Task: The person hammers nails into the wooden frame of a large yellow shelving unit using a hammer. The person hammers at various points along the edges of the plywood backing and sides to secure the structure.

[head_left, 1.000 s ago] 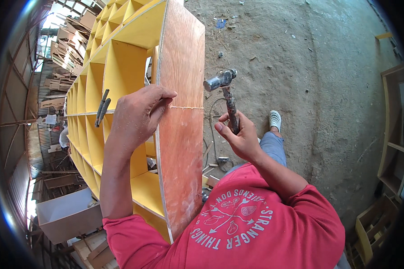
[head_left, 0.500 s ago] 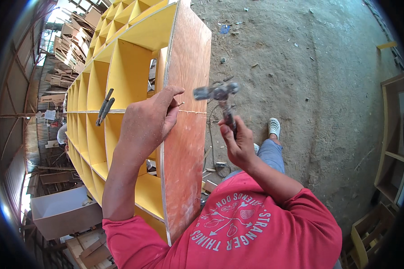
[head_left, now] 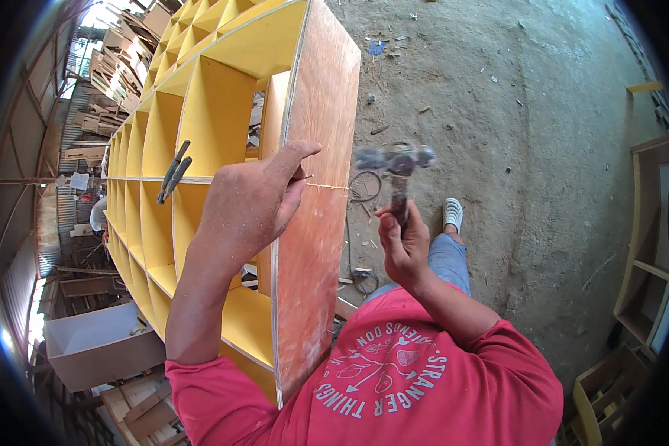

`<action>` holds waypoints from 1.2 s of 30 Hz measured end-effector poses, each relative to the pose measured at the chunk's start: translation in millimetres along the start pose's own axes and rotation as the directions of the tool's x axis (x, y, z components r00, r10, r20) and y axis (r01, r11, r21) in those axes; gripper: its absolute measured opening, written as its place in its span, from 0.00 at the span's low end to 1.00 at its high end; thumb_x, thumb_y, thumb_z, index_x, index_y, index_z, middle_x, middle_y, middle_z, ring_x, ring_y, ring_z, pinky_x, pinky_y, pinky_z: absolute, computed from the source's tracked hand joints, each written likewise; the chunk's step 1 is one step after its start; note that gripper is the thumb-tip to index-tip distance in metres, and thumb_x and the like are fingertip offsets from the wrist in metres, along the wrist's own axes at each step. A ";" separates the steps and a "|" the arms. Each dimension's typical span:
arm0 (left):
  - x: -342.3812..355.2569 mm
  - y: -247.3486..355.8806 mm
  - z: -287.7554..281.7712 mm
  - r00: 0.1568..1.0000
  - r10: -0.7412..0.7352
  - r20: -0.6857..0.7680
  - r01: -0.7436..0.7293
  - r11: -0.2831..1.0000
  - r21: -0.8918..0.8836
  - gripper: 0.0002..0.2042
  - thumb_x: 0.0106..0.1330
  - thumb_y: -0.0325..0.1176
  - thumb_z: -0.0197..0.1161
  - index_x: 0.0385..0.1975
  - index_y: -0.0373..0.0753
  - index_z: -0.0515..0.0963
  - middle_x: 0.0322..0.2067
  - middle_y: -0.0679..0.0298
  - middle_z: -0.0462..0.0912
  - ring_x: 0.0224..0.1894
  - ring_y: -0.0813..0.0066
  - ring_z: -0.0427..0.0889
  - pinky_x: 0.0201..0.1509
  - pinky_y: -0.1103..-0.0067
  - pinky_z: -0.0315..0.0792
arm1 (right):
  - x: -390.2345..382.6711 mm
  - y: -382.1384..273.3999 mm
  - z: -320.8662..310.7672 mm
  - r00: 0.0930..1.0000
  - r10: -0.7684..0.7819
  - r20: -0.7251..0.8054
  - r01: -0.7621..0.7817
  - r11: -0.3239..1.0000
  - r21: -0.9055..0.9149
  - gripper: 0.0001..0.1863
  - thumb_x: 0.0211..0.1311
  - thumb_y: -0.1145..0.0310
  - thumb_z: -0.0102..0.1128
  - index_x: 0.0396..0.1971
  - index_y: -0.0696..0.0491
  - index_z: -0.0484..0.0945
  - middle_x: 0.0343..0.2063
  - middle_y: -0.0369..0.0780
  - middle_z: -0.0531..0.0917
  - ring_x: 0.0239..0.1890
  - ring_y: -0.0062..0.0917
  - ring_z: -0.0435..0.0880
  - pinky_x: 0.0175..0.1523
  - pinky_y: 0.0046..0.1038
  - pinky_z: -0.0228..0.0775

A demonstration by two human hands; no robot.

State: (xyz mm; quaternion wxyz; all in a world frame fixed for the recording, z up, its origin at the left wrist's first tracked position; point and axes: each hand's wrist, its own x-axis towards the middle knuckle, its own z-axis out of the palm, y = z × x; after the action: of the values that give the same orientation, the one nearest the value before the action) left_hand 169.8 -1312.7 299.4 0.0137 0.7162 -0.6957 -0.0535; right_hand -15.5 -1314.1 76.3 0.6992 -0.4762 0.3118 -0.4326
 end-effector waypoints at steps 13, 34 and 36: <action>4.9 -6.0 -10.2 0.992 -0.008 0.122 0.015 0.998 -0.058 0.27 0.59 0.22 0.68 0.62 0.46 0.76 0.33 0.57 0.88 0.35 0.57 0.90 0.40 0.68 0.82 | 0.3 4.3 13.1 0.981 -0.083 0.173 0.123 0.964 -0.234 0.06 0.76 0.69 0.58 0.40 0.56 0.76 0.23 0.32 0.76 0.25 0.13 0.71 0.30 0.22 0.63; 34.1 -43.9 35.9 0.920 -0.269 -0.287 0.129 0.896 -0.425 0.15 0.65 0.37 0.68 0.22 0.34 0.75 0.14 0.65 0.68 0.18 0.80 0.66 0.24 0.77 0.64 | -0.9 31.1 32.6 0.982 -0.111 0.154 0.147 0.957 -0.248 0.07 0.75 0.70 0.61 0.44 0.56 0.73 0.22 0.37 0.79 0.24 0.19 0.78 0.29 0.28 0.68; 35.0 -44.0 37.4 0.920 -0.269 -0.284 0.127 0.892 -0.433 0.15 0.65 0.37 0.68 0.22 0.34 0.74 0.14 0.66 0.68 0.18 0.80 0.66 0.24 0.77 0.64 | -2.6 36.1 28.1 0.989 -0.136 0.055 0.143 0.977 -0.159 0.08 0.73 0.71 0.62 0.44 0.56 0.73 0.22 0.38 0.79 0.24 0.22 0.79 0.29 0.29 0.68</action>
State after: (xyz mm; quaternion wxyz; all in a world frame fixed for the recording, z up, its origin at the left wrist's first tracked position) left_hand 211.0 -1344.2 256.1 0.2753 0.7641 -0.5787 -0.0747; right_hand 18.3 -1294.4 52.5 0.6326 -0.5617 0.2963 -0.4433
